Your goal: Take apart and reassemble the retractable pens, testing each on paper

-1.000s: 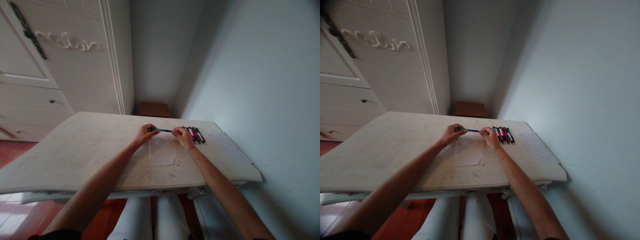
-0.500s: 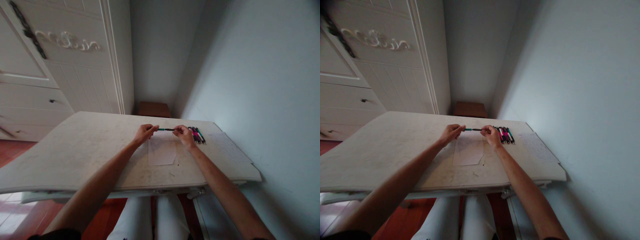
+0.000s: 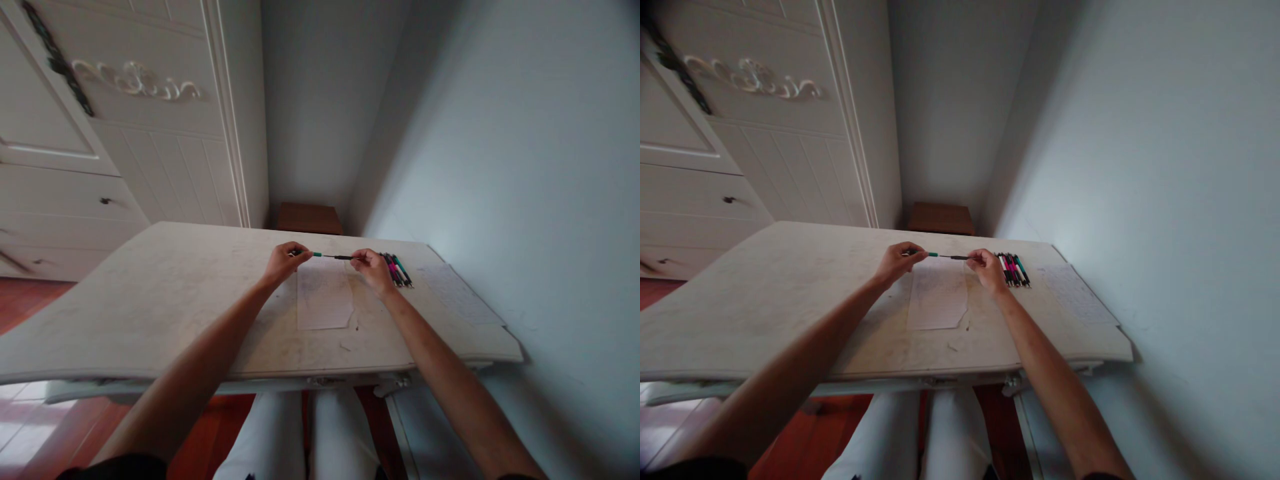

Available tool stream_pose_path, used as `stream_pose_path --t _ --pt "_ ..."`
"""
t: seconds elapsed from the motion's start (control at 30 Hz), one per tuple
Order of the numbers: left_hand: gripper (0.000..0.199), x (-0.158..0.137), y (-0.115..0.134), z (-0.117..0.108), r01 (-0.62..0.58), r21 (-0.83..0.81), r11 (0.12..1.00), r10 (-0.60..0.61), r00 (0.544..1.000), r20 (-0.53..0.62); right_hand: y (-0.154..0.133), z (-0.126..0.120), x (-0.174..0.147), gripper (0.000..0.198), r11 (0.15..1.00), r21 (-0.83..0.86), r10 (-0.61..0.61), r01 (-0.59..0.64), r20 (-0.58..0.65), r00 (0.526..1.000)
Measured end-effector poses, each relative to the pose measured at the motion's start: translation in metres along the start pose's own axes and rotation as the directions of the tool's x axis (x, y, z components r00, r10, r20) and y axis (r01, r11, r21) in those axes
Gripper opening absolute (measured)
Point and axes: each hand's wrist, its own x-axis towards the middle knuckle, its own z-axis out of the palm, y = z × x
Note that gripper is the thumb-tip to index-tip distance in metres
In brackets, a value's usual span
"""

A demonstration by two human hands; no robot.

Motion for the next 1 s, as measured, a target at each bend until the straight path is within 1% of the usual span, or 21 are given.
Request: stream_pose_path --t 0.1,0.17,0.23,0.3,0.37,0.53,0.63,0.73,0.8,0.9,1.0 --pt "0.027 0.002 -0.004 -0.003 -0.041 0.128 0.991 0.04 0.999 0.009 0.005 -0.006 0.004 0.026 0.995 -0.091 -0.034 0.037 0.036 0.999" --pt "0.02 0.004 -0.007 -0.005 -0.099 0.226 0.969 0.092 0.995 0.04 0.007 -0.01 0.006 0.024 0.991 -0.125 -0.05 0.055 0.047 0.998" --pt "0.017 0.005 -0.008 -0.006 -0.161 0.284 0.945 0.145 0.987 0.076 0.008 -0.014 0.007 0.023 0.987 -0.146 -0.058 0.064 0.046 0.997" --pt "0.016 0.005 -0.008 -0.006 -0.2 0.303 0.932 0.178 0.979 0.099 0.009 -0.018 0.008 0.022 0.985 -0.158 -0.062 0.067 0.037 0.997" --pt "0.016 0.005 -0.008 -0.007 -0.215 0.303 0.928 0.19 0.976 0.11 0.01 -0.021 0.01 0.022 0.984 -0.166 -0.063 0.067 0.025 0.998" --pt "0.016 0.006 -0.005 -0.008 -0.199 0.296 0.934 0.175 0.979 0.105 0.011 -0.027 0.012 0.022 0.987 -0.153 -0.055 0.055 0.003 0.998" --pt "0.019 0.006 -0.007 -0.008 -0.182 0.294 0.938 0.162 0.983 0.091 0.011 -0.028 0.012 0.023 0.99 -0.134 -0.041 0.041 0.008 0.999" --pt "0.019 0.006 -0.01 -0.009 -0.191 0.316 0.929 0.168 0.981 0.097 0.011 -0.027 0.01 0.024 0.992 -0.127 -0.021 0.025 0.029 0.999" --pt "0.016 0.006 -0.011 -0.009 -0.219 0.366 0.904 0.189 0.975 0.118 0.011 -0.026 0.01 0.023 0.992 -0.128 -0.007 0.014 0.051 0.999" --pt "0.012 0.004 -0.011 -0.01 -0.278 0.463 0.842 0.224 0.96 0.17 0.01 -0.025 0.009 0.023 0.99 -0.139 -0.004 0.015 0.074 0.997" --pt "0.012 0.002 -0.011 -0.011 -0.3 0.521 0.799 0.214 0.952 0.219 0.009 -0.024 0.008 0.023 0.988 -0.152 -0.014 0.027 0.09 0.996"
